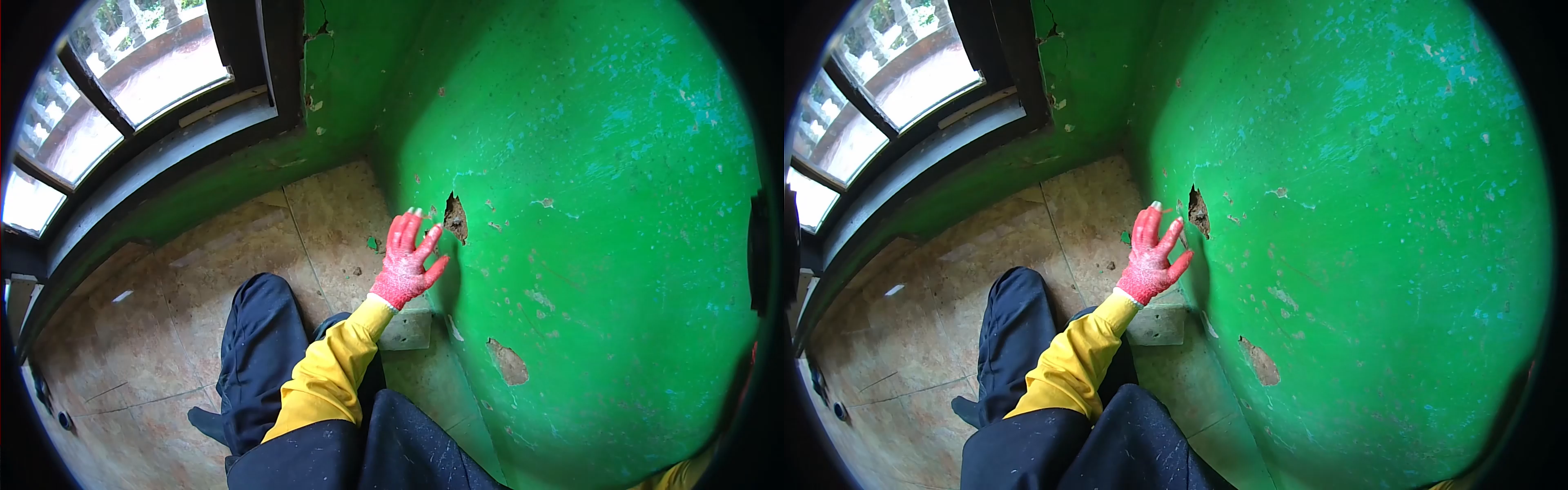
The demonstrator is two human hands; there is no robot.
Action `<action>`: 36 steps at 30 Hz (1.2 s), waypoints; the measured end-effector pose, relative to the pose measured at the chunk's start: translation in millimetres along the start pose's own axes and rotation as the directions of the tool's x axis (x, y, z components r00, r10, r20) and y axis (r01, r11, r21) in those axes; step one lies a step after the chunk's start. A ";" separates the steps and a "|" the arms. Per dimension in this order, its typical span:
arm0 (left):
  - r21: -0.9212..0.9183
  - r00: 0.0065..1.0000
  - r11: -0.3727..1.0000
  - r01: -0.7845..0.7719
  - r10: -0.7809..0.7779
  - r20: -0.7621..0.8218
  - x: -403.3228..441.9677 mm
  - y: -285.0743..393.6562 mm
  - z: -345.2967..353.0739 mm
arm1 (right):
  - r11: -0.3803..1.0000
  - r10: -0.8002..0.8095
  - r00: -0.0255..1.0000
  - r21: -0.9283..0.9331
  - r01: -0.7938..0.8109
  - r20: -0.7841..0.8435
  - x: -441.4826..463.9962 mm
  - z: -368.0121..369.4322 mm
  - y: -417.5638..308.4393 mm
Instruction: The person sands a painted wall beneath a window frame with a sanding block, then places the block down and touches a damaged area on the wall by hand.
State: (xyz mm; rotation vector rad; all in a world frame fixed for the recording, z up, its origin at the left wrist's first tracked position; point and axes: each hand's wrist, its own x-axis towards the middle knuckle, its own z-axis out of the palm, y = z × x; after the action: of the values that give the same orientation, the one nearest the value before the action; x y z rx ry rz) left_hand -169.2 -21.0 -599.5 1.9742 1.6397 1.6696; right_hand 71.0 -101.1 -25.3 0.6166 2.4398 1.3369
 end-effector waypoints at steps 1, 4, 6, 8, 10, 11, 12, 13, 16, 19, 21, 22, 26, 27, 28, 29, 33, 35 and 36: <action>0.000 1.000 1.000 0.000 0.000 0.004 2.4 1.7 -1.1 | 1.000 0.005 1.000 -0.003 -0.005 -0.008 -1.1 0.5 -0.1; 0.073 0.927 0.977 -0.200 0.165 0.336 13.2 10.6 -4.8 | 1.000 0.001 1.000 -0.010 -0.001 -0.002 -0.3 0.2 -0.1; 0.122 0.978 0.990 -0.071 0.045 0.202 2.6 9.1 0.2 | 1.000 0.000 1.000 -0.011 0.000 0.003 1.2 -0.7 -1.0; 0.129 0.998 0.990 0.059 -0.058 -0.005 -1.1 10.4 1.0 | 1.000 -0.001 1.000 -0.017 0.001 0.011 1.0 -0.3 -0.4; 0.129 0.989 0.991 -0.035 0.015 0.148 2.9 13.4 -0.5 | 1.000 0.001 1.000 -0.012 -0.002 -0.026 -1.2 2.3 -0.2; 0.118 0.953 0.985 -0.128 0.089 0.290 6.4 15.9 -2.1 | 1.000 0.001 1.000 -0.010 -0.001 -0.025 -1.0 1.8 -0.6; 0.152 0.959 0.976 -0.154 0.110 0.260 1.2 12.4 3.8 | 1.000 0.008 1.000 -0.013 -0.008 -0.011 -0.6 0.8 -1.2; 0.154 0.960 0.976 -0.154 0.111 0.258 -4.6 11.6 6.1 | 1.000 0.015 1.000 -0.017 -0.015 0.003 -0.2 -0.1 -1.4; 0.082 1.000 0.997 -0.008 0.009 -0.009 -23.3 15.4 12.9 | 1.000 0.016 1.000 0.013 -0.016 0.000 1.6 -0.2 -1.7; -0.040 0.931 0.997 0.070 -0.050 0.362 -26.6 35.3 23.8 | 1.000 0.013 1.000 -0.027 -0.013 -0.004 -1.4 0.8 -0.6; -0.008 0.933 0.998 0.064 -0.057 0.355 -25.3 39.6 20.8 | 1.000 0.009 1.000 -0.011 -0.009 0.003 -0.4 -0.1 -0.4; -0.040 0.946 0.995 0.093 -0.076 0.314 -26.5 41.4 16.1 | 1.000 0.006 1.000 0.005 -0.006 0.009 0.2 -0.5 -0.4; -0.119 0.970 0.988 0.103 -0.073 0.230 -22.8 47.8 21.0 | 1.000 0.013 1.000 -0.012 -0.013 0.025 1.6 -1.1 -1.5; -0.128 0.950 0.986 0.103 -0.060 0.307 -21.4 49.5 23.1 | 1.000 0.007 1.000 0.006 -0.007 0.003 0.8 0.9 -0.8; -0.076 0.946 0.994 0.082 -0.053 0.320 -23.2 47.3 22.0 | 1.000 0.002 1.000 0.025 -0.001 -0.019 0.3 1.8 -0.2; -0.076 0.947 0.994 0.078 -0.049 0.319 -20.4 46.8 17.3 | 1.000 0.005 1.000 0.022 -0.004 -0.020 0.1 1.8 -0.2; -0.065 0.982 0.996 0.062 -0.049 0.180 -17.6 46.2 8.9 | 1.000 -0.006 1.000 0.014 0.006 -0.020 1.0 1.7 0.3; -0.159 0.960 0.982 0.101 -0.054 0.274 -15.9 43.1 19.5 | 1.000 -0.011 1.000 0.010 0.012 -0.006 1.1 0.9 0.7; -0.111 0.952 0.992 0.066 -0.029 0.303 -14.8 38.4 17.2 | 1.000 -0.013 1.000 0.018 0.013 -0.012 1.3 1.2 0.7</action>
State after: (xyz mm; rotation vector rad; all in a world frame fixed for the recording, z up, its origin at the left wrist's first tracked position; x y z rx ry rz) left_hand -129.1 -39.0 -591.8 1.9952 1.4312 1.3347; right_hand 70.6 -99.2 -25.4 0.5975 2.4637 1.3190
